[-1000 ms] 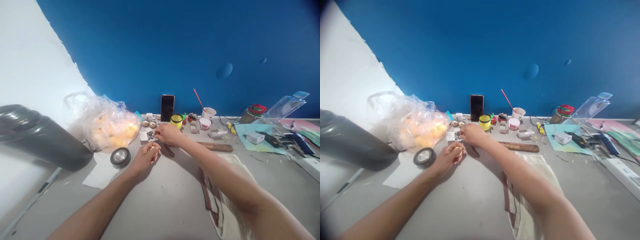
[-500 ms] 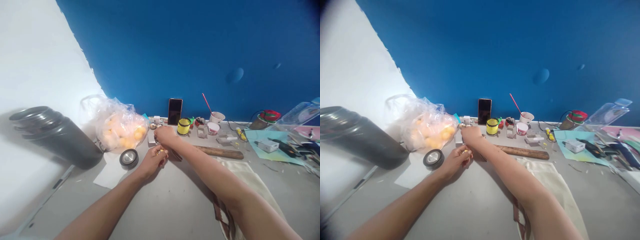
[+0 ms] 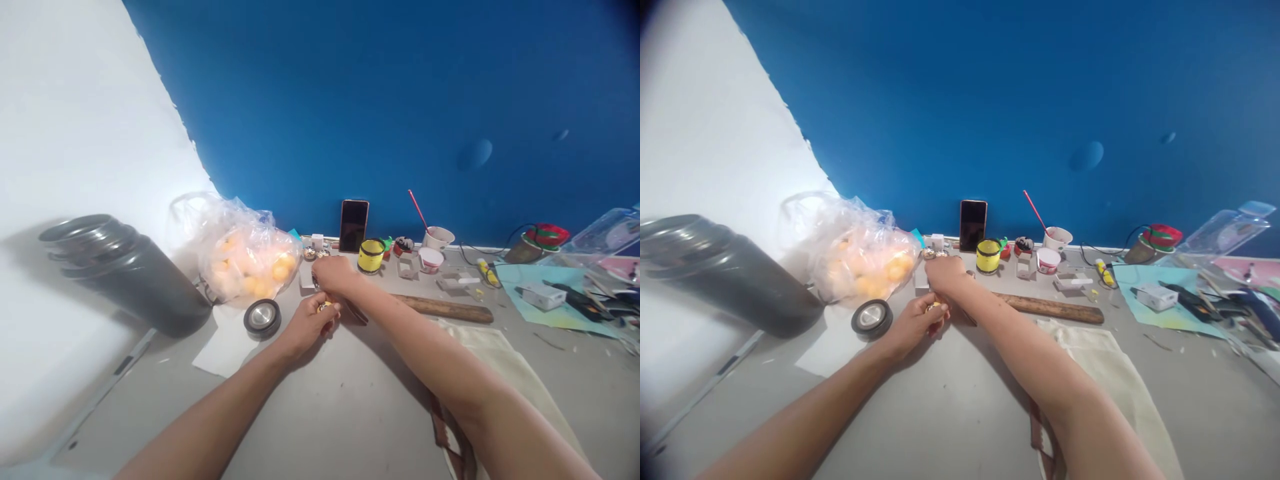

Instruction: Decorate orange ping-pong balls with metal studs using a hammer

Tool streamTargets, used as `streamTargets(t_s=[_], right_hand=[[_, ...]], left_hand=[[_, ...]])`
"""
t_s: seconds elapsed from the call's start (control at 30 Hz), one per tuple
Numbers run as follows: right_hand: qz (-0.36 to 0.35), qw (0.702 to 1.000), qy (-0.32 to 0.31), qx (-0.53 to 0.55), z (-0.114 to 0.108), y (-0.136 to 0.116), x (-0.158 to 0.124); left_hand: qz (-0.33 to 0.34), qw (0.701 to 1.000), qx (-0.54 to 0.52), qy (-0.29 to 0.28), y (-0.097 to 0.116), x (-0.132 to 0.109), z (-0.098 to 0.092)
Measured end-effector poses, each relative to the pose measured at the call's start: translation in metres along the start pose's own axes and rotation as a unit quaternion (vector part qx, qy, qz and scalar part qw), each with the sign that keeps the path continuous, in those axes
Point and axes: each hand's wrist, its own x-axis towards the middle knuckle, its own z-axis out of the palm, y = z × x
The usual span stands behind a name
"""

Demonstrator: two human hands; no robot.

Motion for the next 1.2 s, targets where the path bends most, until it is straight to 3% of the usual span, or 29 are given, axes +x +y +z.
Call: streamTargets(t_s=[0.37,0.6,0.77,0.87,1.07,1.2], right_hand=[[-0.011,0.999,0.008,0.029,0.000,0.004,-0.006],[-0.036,0.993,0.031,0.107,-0.008,0.017,-0.017],[-0.089,0.979,0.028,0.181,-0.013,0.030,-0.042],[-0.084,0.973,0.067,0.204,-0.009,0.028,-0.063],[-0.037,0.988,0.115,0.099,-0.001,0.013,-0.096],[-0.030,0.982,0.123,0.138,0.000,0.013,-0.109]], left_hand=[[0.000,1.000,0.012,-0.002,-0.001,0.000,0.000],[-0.002,0.999,-0.039,-0.015,-0.007,0.003,-0.003],[-0.014,0.984,-0.178,0.006,-0.006,0.004,-0.006],[-0.012,0.974,-0.227,0.019,-0.006,0.005,-0.007],[-0.022,0.973,-0.230,-0.006,-0.007,0.005,-0.006],[-0.022,0.981,-0.193,-0.015,-0.003,0.000,-0.003]])
